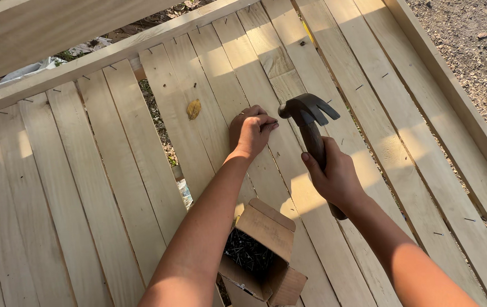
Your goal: The person kneels on a wooden slatted frame and hammers nails into the slats by hand. They take nails one at a time from a cardboard nail box, position each nail on a slat, and drive it in with a claw hammer, working across different slats of the frame.
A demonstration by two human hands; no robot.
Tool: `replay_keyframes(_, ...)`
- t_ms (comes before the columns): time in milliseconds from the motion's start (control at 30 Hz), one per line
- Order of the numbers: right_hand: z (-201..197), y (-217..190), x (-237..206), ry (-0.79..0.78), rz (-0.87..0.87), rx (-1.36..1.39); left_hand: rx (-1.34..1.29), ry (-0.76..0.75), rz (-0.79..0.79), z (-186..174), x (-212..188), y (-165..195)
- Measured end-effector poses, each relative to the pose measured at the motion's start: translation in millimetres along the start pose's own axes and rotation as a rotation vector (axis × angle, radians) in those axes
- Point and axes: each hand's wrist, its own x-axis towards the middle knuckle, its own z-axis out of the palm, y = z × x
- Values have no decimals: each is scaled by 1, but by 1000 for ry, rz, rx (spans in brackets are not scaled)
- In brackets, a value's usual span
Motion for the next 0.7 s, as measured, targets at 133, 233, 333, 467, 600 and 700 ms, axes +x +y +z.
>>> replay_keyframes(133, 6, -6, 1, -9, -8, -69, -11, -24, -73, 0, 0, 1)
replay_keyframes(233, 6, -7, 3, -34, 5, -83, 7, -27, -72, -1, 2, 2)
replay_keyframes(333, 1, -9, 0, 20, -13, -45, -8, -38, -84, -1, 1, 3)
replay_keyframes(467, 3, -18, -1, -11, 3, -83, -69, -107, -173, -3, 2, 2)
replay_keyframes(600, -2, -26, 3, -69, 114, -132, -160, -250, -319, -12, 7, -5)
replay_keyframes(700, -6, -30, 1, 4, 79, -65, -498, -298, -420, -36, 13, -8)
